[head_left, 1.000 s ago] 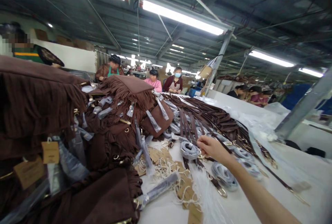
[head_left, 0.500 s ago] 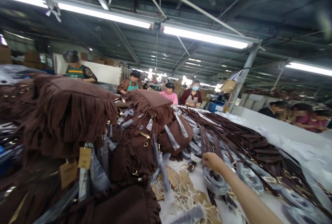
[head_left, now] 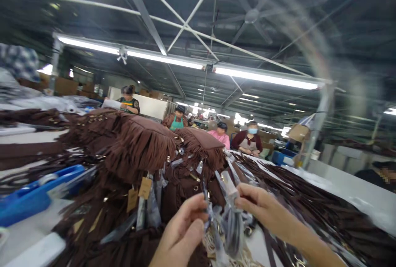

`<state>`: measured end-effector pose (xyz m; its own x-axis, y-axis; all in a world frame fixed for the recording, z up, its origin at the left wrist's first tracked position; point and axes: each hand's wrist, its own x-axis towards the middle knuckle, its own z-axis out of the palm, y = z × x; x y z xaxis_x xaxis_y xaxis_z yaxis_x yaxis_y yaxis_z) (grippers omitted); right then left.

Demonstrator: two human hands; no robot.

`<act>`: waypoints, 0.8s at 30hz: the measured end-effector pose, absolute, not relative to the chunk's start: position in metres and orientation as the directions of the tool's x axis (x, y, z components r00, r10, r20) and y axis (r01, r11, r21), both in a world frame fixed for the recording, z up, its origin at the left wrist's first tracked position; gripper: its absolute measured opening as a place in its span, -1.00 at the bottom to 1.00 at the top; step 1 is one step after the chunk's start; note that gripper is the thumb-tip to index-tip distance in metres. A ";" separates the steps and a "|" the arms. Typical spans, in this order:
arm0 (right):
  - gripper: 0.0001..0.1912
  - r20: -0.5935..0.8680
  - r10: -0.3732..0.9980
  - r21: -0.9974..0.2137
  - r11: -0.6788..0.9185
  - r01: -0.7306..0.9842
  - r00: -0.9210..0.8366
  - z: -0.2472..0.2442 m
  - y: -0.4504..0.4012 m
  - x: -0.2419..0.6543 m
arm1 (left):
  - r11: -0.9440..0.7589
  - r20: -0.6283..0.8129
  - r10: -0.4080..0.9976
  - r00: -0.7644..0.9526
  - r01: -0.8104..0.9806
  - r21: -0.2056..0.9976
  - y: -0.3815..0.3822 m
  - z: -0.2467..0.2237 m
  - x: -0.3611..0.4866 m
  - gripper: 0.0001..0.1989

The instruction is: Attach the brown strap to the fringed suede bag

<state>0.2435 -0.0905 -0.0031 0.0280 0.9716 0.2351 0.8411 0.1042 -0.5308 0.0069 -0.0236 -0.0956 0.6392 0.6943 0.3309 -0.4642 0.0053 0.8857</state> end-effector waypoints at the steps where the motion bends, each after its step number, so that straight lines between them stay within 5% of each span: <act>1: -0.67 0.239 0.971 -0.550 0.138 0.824 -0.003 -0.006 -0.087 0.225 | -0.078 0.408 0.734 0.543 -0.529 0.845 -0.022 -0.089 0.016 -0.37; 6: -0.63 0.354 0.932 -0.645 0.308 0.699 -0.084 -0.043 -0.066 0.168 | -0.215 0.488 0.786 0.380 -0.571 0.792 -0.016 -0.079 0.038 -0.45; 10: -0.63 0.305 0.951 -0.680 0.261 0.685 -0.059 -0.072 -0.054 0.155 | -0.227 0.427 0.858 0.286 -0.535 0.814 -0.014 -0.078 0.028 -0.44; 16: -0.58 0.405 0.906 -0.663 0.384 0.643 -0.124 -0.082 -0.056 0.145 | -0.231 0.438 0.848 0.299 -0.536 0.812 -0.008 -0.070 0.018 -0.47; 24: -0.32 0.448 0.893 -0.736 0.333 0.589 0.055 -0.096 -0.046 0.147 | -0.258 0.491 0.782 0.384 -0.517 0.816 0.000 -0.108 0.031 -0.47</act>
<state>0.1473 -0.0459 -0.0956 0.0548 0.8926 0.4475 0.5889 0.3331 -0.7364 0.0313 -0.0003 -0.1082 0.3843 0.7819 0.4909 -0.5169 -0.2583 0.8161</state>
